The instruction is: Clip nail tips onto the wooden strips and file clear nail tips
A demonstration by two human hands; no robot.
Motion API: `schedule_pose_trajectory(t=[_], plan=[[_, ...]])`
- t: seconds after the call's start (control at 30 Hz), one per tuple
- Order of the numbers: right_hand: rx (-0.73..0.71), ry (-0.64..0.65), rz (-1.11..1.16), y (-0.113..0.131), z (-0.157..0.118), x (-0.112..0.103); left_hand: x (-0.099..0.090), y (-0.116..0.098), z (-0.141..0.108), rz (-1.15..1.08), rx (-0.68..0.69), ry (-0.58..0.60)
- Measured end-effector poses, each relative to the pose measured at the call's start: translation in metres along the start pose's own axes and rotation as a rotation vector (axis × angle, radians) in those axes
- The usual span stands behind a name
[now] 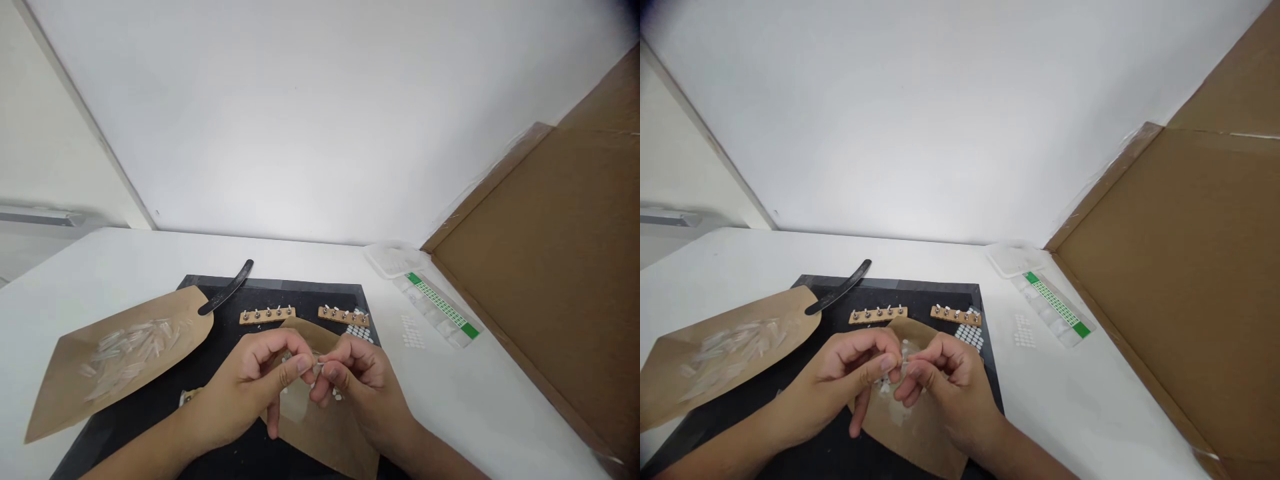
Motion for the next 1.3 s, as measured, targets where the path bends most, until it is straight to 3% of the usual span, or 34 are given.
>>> schedule_pose_trajectory(t=[0.2,0.3,0.37,0.5,0.6,0.87,0.97,1.03,1.2,1.3], plan=[[-0.024,0.005,-0.024,0.001,0.003,-0.003,0.001,0.001,0.001,0.059,0.019,-0.042],[-0.116,-0.005,-0.07,0.002,0.002,-0.006,-0.001,0.0,0.002,0.16,0.078,-0.059],[-0.258,-0.023,-0.154,0.006,0.002,-0.009,-0.002,-0.003,0.001,0.258,0.174,-0.055],[-0.691,0.004,-0.518,0.019,0.001,-0.014,-0.002,-0.013,-0.001,0.393,0.411,-0.023],[-0.851,0.056,-0.654,0.027,0.002,-0.016,0.0,-0.017,-0.001,0.365,0.444,0.038],[-0.876,0.085,-0.677,0.028,0.0,-0.018,0.0,-0.01,-0.002,0.257,0.311,0.122],[-0.851,0.1,-0.65,0.026,0.0,-0.017,-0.002,-0.01,-0.003,0.262,0.329,0.135],[-0.836,0.104,-0.63,0.025,0.0,-0.017,-0.001,-0.013,-0.004,0.293,0.394,0.129],[-0.763,0.084,-0.549,0.023,-0.002,-0.013,0.003,-0.022,-0.007,0.405,0.72,0.061],[-0.711,0.08,-0.494,0.021,-0.004,-0.01,0.007,-0.024,-0.009,0.386,0.82,0.069]])
Point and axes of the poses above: each hand's wrist, its own z-axis towards the middle knuckle, its own x-axis out of the palm, y = z × x, the point moved 2 cm from there along z, towards the middle knuckle, and after that the axes turned 7 degrees about -y, right-handed, at the moved point
